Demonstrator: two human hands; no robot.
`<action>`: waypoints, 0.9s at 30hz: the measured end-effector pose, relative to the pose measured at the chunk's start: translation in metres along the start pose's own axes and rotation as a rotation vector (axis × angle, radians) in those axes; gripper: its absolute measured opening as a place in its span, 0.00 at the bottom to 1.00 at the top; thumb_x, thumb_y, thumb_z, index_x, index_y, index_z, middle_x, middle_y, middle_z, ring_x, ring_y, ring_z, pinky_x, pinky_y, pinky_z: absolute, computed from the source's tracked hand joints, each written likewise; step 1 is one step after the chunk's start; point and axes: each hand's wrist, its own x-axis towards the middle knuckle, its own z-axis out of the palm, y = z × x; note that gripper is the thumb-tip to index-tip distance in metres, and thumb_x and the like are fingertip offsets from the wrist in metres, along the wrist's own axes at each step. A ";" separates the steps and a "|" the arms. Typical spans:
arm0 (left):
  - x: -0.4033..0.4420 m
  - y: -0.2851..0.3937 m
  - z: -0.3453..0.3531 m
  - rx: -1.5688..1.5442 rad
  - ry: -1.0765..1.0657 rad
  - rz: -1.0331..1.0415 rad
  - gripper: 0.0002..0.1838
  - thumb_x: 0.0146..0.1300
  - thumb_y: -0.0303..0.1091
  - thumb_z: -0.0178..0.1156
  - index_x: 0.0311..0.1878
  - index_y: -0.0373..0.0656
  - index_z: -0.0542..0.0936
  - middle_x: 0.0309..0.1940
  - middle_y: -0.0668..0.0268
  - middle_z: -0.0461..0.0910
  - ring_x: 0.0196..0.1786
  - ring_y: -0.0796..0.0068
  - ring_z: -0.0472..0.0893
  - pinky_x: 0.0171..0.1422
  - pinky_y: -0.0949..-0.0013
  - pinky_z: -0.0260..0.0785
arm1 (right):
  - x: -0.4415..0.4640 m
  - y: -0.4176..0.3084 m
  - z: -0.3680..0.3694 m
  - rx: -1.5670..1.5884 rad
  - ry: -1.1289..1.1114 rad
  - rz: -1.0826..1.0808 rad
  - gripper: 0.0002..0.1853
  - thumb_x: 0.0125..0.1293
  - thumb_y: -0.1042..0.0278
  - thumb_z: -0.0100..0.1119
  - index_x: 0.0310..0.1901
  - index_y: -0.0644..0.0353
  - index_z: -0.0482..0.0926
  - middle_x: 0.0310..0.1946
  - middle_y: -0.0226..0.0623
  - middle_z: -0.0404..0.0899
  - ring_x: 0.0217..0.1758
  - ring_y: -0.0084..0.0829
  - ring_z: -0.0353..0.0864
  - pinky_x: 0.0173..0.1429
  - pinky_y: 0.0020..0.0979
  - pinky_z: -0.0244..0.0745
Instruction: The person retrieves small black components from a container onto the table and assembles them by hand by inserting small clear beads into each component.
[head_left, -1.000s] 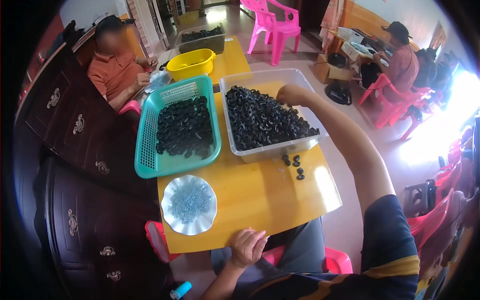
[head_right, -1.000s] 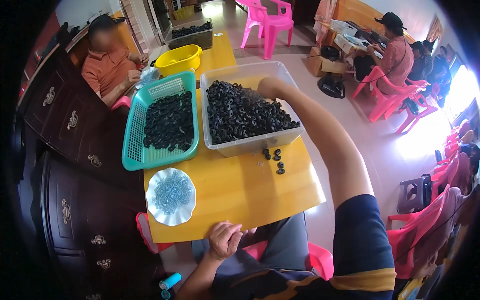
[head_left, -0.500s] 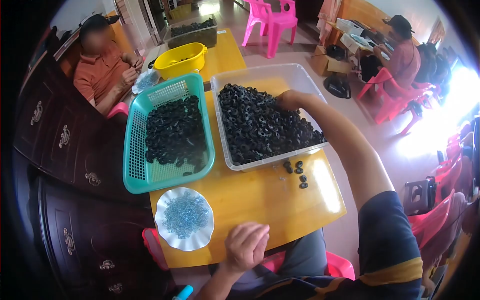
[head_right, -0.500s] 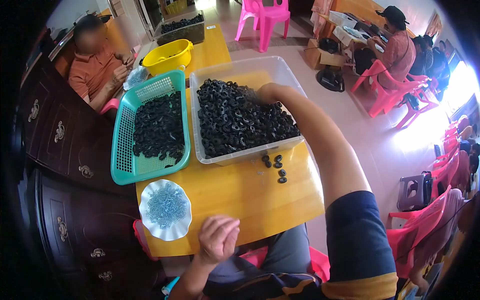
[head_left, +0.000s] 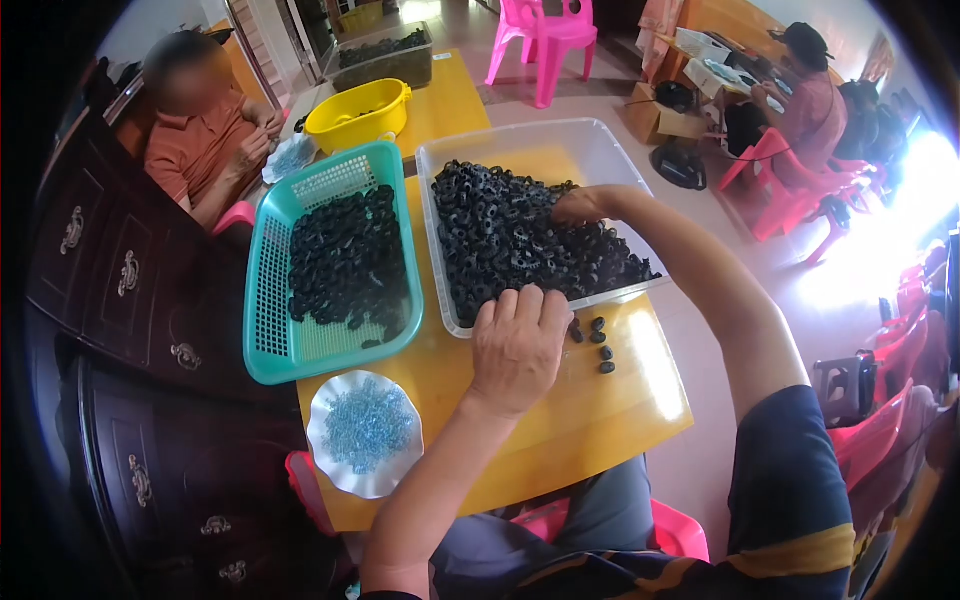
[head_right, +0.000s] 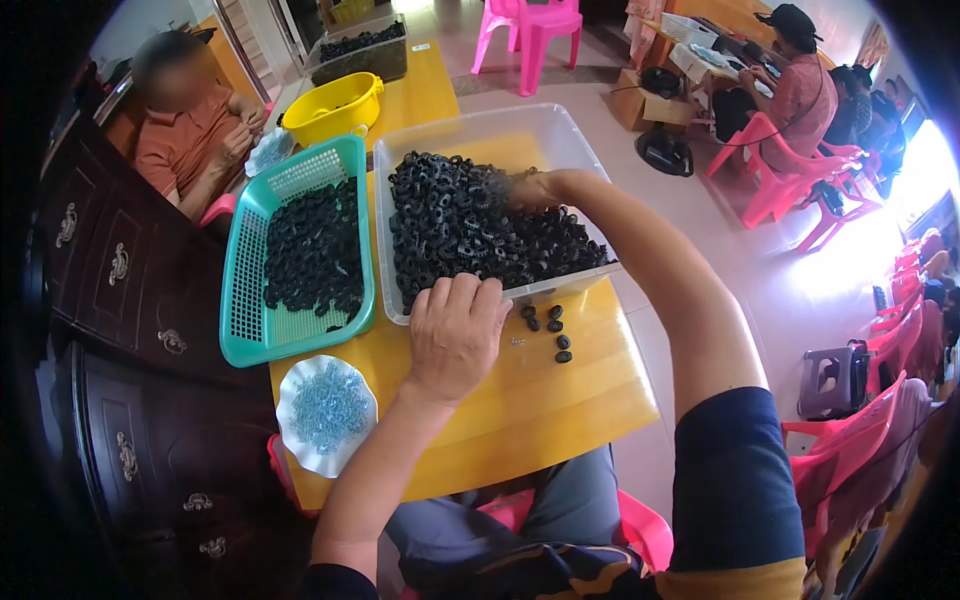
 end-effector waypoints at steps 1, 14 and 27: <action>0.000 0.000 0.003 0.002 -0.006 -0.003 0.12 0.57 0.37 0.69 0.40 0.47 0.77 0.34 0.66 0.71 0.40 0.63 0.74 0.44 0.58 0.66 | -0.009 -0.006 0.001 -0.134 -0.018 -0.085 0.23 0.68 0.50 0.49 0.48 0.61 0.83 0.43 0.37 0.83 0.47 0.32 0.80 0.52 0.36 0.75; 0.004 0.005 0.002 0.041 0.061 -0.049 0.09 0.61 0.39 0.65 0.34 0.50 0.74 0.30 0.67 0.71 0.37 0.63 0.74 0.40 0.58 0.64 | -0.019 -0.004 0.016 0.312 -0.151 0.214 0.21 0.67 0.47 0.58 0.45 0.57 0.86 0.38 0.31 0.88 0.37 0.27 0.85 0.53 0.35 0.79; 0.003 0.006 0.001 0.057 0.044 -0.051 0.10 0.61 0.40 0.65 0.34 0.50 0.74 0.31 0.67 0.71 0.37 0.64 0.75 0.40 0.59 0.65 | 0.056 0.045 0.014 0.154 -0.313 0.232 0.21 0.67 0.47 0.58 0.49 0.56 0.85 0.42 0.35 0.88 0.41 0.35 0.87 0.58 0.47 0.78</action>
